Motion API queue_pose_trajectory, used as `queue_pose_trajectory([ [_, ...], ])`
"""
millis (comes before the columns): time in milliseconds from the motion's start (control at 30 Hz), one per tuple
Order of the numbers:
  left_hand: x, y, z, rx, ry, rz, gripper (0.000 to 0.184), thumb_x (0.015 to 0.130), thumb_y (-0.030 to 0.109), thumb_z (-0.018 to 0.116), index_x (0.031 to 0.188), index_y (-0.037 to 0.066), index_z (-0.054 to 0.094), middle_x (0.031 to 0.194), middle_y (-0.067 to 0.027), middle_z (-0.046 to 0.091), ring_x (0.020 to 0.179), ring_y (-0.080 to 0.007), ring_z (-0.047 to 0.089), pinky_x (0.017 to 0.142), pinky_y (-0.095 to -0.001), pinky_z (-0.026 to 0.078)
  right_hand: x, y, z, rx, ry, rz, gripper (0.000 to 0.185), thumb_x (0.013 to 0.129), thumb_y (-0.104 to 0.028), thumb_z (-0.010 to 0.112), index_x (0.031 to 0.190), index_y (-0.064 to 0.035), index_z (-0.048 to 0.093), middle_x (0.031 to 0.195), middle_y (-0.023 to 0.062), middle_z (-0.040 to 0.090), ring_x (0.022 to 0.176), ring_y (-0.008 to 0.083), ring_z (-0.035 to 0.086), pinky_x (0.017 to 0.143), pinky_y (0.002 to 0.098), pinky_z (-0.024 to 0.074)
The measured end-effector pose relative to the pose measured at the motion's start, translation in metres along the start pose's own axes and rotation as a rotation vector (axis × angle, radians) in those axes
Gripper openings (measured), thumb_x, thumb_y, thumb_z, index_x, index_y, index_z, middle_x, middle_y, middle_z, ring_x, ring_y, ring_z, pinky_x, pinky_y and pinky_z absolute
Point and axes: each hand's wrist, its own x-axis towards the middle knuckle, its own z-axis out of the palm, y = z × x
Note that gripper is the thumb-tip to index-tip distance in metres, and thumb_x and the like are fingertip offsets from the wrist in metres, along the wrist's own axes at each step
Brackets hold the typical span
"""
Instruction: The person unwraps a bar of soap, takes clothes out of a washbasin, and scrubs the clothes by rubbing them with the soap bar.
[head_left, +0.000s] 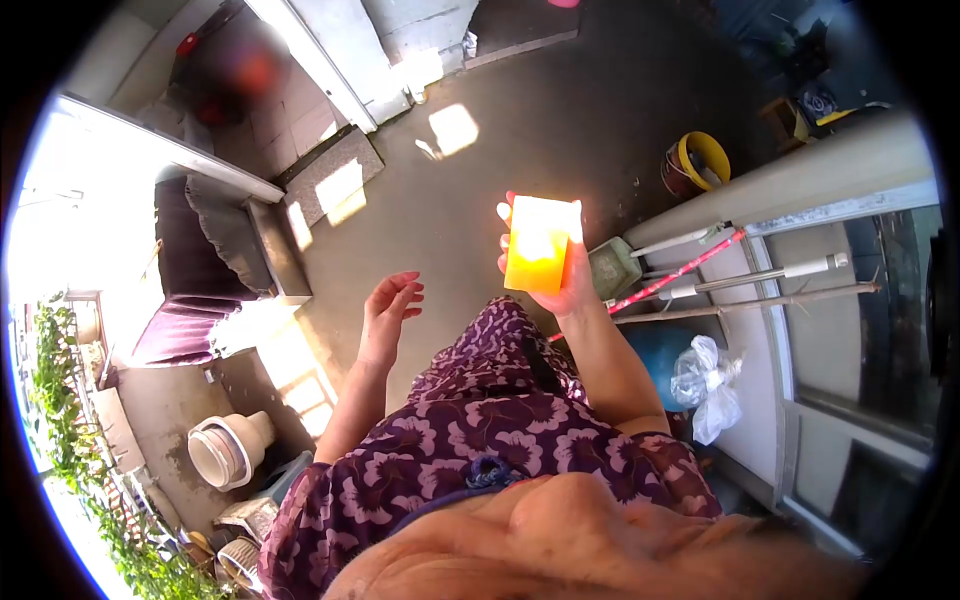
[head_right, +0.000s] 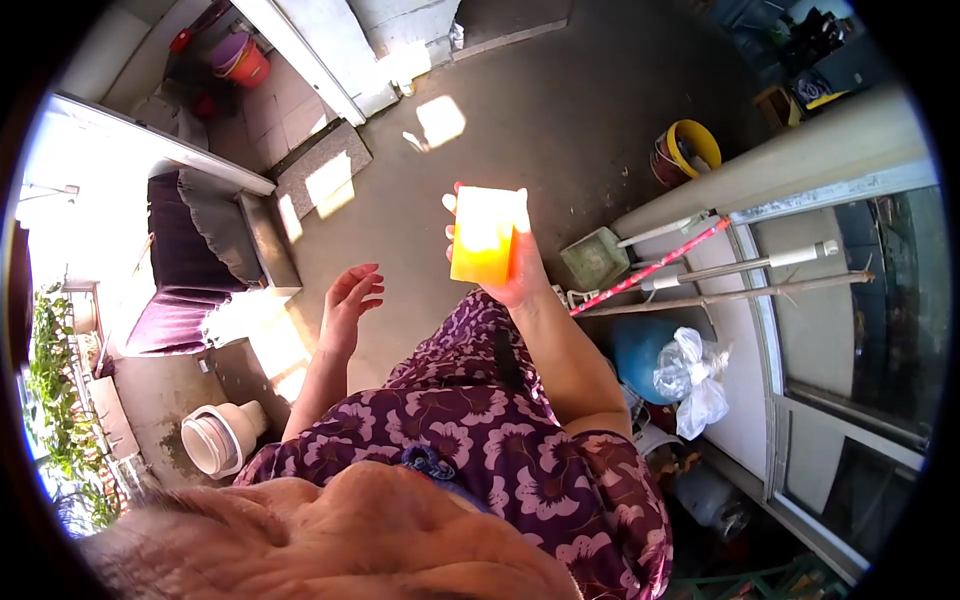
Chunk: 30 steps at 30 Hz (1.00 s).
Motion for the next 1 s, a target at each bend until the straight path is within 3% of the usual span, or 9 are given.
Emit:
queue_pose_trajectory([
  [200,0.088,0.044,-0.015,-0.007,0.066,0.02,0.024,0.095,0.019,0.057,0.115,0.007,0.062,0.104,-0.0034,0.064,0.094,-0.0125,0.06,0.08,-0.0274,0.049,0.112,-0.03,-0.028,-0.087,0.068,0.021,0.056,0.099,-0.049,0.041,0.132,-0.0051,0.05,0.128,0.0131,0.057,0.101,0.0244,0.064,0.084,0.0389,0.0542],
  [400,0.222,0.1,0.014,-0.023,0.027,0.016,0.025,0.096,0.018,0.055,0.116,0.006,0.062,0.103,-0.0044,0.064,0.095,-0.0133,0.06,0.081,-0.028,0.049,0.231,-0.104,-0.026,0.055,-0.005,0.16,0.06,0.097,-0.058,0.04,0.129,-0.0093,0.052,0.131,0.0092,0.055,0.108,0.024,0.059,0.095,0.0483,0.0455],
  [533,0.328,0.152,0.057,-0.033,-0.096,0.038,0.025,0.097,0.018,0.054,0.117,0.005,0.061,0.103,-0.0051,0.064,0.096,-0.0139,0.06,0.082,-0.0283,0.049,0.308,-0.18,-0.03,0.012,0.19,0.156,0.063,0.096,-0.062,0.034,0.134,-0.0141,0.048,0.138,0.0066,0.05,0.112,0.0233,0.053,0.097,0.0503,0.0418],
  [667,0.391,0.196,0.109,0.007,-0.074,0.122,0.026,0.098,0.02,0.053,0.118,0.006,0.06,0.105,-0.0045,0.063,0.096,-0.0147,0.06,0.084,-0.0299,0.049,0.358,-0.251,-0.041,-0.018,0.205,0.155,0.064,0.096,-0.063,0.034,0.134,-0.0142,0.047,0.139,0.0071,0.049,0.112,0.0243,0.052,0.096,0.0506,0.0418],
  [867,0.508,0.207,0.103,-0.013,0.01,-0.065,0.027,0.097,0.021,0.054,0.119,0.007,0.059,0.103,-0.0035,0.064,0.095,-0.0135,0.06,0.083,-0.0289,0.049,0.476,-0.314,-0.061,-0.119,0.204,0.242,0.063,0.096,-0.062,0.034,0.134,-0.0129,0.047,0.136,0.0087,0.051,0.111,0.026,0.055,0.095,0.0501,0.0439],
  [1000,0.623,0.251,0.121,-0.041,-0.012,-0.028,0.03,0.093,0.02,0.056,0.119,0.006,0.06,0.103,-0.0051,0.064,0.094,-0.0142,0.06,0.081,-0.0295,0.048,0.563,-0.362,-0.096,-0.195,0.244,0.239,0.061,0.099,-0.058,0.033,0.134,-0.0115,0.047,0.135,0.0102,0.051,0.112,0.0269,0.055,0.095,0.0499,0.0446],
])
